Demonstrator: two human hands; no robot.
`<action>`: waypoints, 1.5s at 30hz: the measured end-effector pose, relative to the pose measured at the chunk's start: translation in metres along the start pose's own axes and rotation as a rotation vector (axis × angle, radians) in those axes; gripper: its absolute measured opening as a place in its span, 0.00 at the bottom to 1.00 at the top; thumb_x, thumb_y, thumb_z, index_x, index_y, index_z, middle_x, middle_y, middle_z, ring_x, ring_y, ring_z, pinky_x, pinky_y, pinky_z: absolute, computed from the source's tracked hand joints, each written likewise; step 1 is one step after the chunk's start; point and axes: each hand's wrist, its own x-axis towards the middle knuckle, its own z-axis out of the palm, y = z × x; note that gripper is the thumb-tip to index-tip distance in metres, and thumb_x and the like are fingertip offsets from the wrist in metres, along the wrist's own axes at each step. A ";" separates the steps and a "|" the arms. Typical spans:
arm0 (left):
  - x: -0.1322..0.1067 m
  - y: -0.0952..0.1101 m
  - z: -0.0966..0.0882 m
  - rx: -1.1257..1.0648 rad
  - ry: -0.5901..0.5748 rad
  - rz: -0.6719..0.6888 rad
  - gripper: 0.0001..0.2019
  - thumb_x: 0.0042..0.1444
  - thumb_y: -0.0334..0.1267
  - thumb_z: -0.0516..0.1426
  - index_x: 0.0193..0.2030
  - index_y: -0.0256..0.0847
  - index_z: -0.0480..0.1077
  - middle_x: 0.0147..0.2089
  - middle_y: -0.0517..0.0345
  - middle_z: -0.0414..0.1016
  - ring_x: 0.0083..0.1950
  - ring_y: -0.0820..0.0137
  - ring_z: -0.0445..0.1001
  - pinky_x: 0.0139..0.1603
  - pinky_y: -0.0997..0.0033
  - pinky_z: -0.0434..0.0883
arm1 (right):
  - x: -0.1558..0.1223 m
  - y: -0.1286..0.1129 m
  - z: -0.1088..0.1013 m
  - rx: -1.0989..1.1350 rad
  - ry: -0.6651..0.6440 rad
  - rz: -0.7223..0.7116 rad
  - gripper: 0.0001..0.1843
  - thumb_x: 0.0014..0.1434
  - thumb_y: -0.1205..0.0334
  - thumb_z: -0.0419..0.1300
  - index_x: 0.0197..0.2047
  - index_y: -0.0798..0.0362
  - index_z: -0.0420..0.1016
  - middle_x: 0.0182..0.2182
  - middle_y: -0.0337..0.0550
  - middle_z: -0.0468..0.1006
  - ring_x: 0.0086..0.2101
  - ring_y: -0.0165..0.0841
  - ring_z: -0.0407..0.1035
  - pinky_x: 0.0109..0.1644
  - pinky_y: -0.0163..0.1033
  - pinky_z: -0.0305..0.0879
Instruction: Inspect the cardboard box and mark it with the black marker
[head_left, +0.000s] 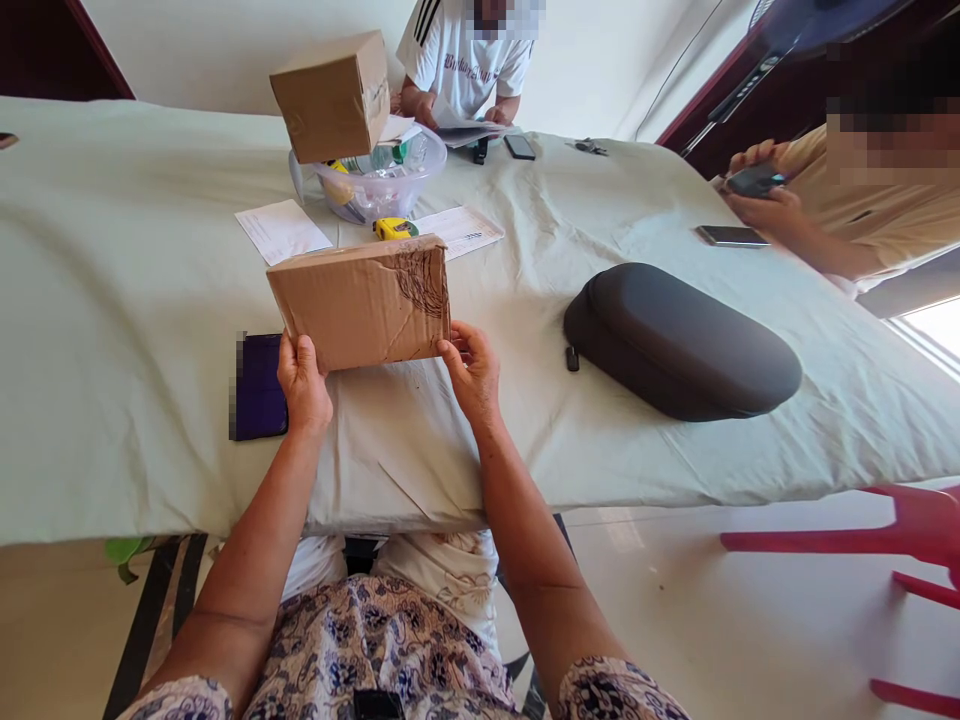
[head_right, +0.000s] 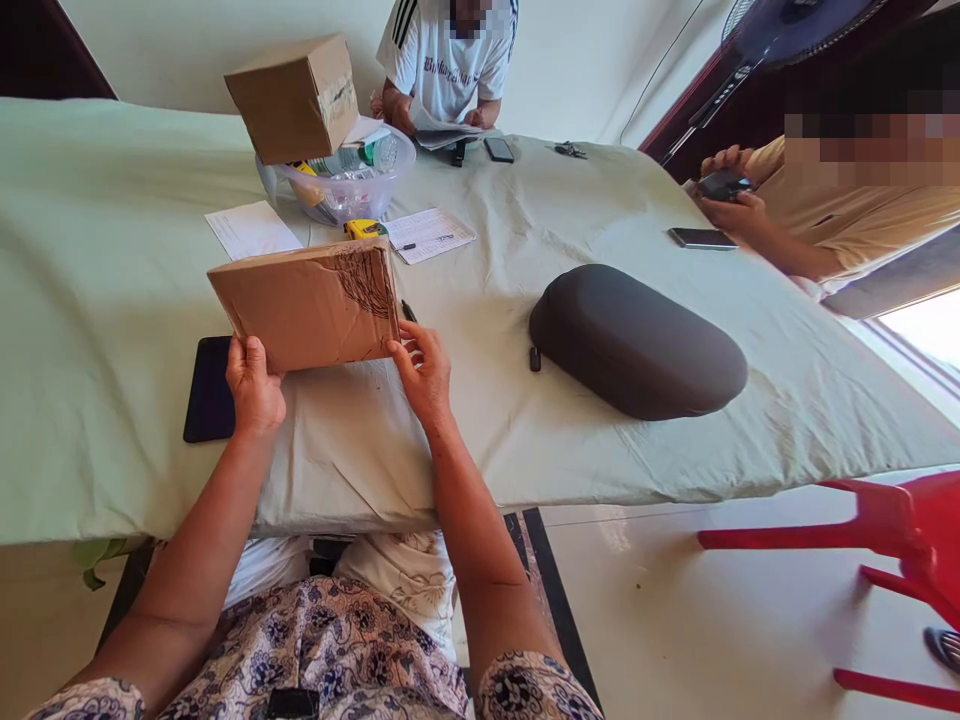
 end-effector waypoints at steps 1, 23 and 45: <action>0.000 0.002 0.001 -0.017 0.013 -0.008 0.33 0.57 0.67 0.58 0.63 0.50 0.66 0.63 0.50 0.73 0.62 0.60 0.75 0.47 0.66 0.80 | 0.000 -0.001 0.000 0.006 0.005 -0.003 0.22 0.62 0.42 0.63 0.50 0.48 0.78 0.39 0.42 0.77 0.34 0.29 0.71 0.35 0.34 0.70; -0.026 0.012 0.017 0.561 0.001 0.257 0.60 0.42 0.58 0.72 0.74 0.37 0.46 0.76 0.33 0.53 0.77 0.51 0.57 0.78 0.50 0.57 | -0.016 -0.009 0.017 -0.631 -0.004 0.102 0.50 0.45 0.20 0.62 0.55 0.53 0.65 0.43 0.49 0.74 0.37 0.40 0.72 0.36 0.43 0.69; -0.024 0.008 0.012 0.552 -0.004 0.329 0.56 0.48 0.59 0.69 0.76 0.42 0.44 0.77 0.36 0.51 0.79 0.52 0.54 0.79 0.51 0.56 | -0.011 -0.006 0.017 -0.327 0.046 0.103 0.36 0.54 0.28 0.62 0.49 0.51 0.67 0.33 0.38 0.73 0.31 0.33 0.68 0.38 0.41 0.67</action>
